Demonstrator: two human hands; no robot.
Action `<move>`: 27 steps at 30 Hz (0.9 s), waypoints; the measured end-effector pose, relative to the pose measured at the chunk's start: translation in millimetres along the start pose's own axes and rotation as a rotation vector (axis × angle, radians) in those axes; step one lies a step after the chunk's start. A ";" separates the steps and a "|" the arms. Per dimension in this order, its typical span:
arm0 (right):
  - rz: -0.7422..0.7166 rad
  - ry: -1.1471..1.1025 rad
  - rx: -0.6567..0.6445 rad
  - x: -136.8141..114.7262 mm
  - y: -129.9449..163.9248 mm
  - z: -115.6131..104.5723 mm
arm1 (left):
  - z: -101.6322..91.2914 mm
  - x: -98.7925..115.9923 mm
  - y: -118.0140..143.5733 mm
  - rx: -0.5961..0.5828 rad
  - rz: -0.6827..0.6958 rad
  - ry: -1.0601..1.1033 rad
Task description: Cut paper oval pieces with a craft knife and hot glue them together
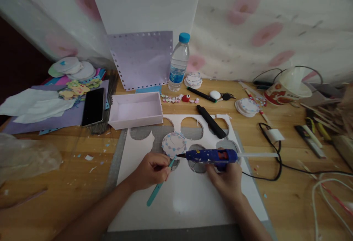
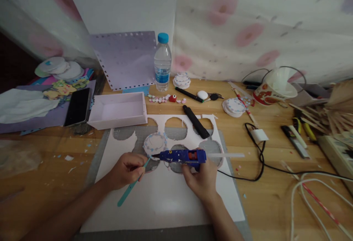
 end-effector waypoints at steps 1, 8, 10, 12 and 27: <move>-0.003 -0.001 0.004 0.2 0.4 0.2 | 0.1 -0.3 0.2 0.002 0.002 0.003; 0.049 0.031 -0.013 8.7 7.0 5.4 | 0.1 -0.3 1.0 -0.004 -0.012 0.000; 0.060 0.034 -0.022 10.1 7.9 6.2 | -0.1 -0.2 0.8 -0.007 -0.013 -0.005; 0.051 0.036 -0.019 9.5 7.6 5.9 | -0.1 -0.2 0.6 -0.002 -0.003 -0.001; -0.052 0.135 0.052 16.0 -4.1 -6.6 | -0.7 0.0 1.5 -0.016 0.024 0.003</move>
Point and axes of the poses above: each hand's wrist, its own y-axis away from the middle knuckle, its own z-axis out of the palm, x = y × z, the point moved 2 cm from there along -y, towards the middle knuckle, and after that the axes turned 12 degrees about y, right-handed, at the moved point
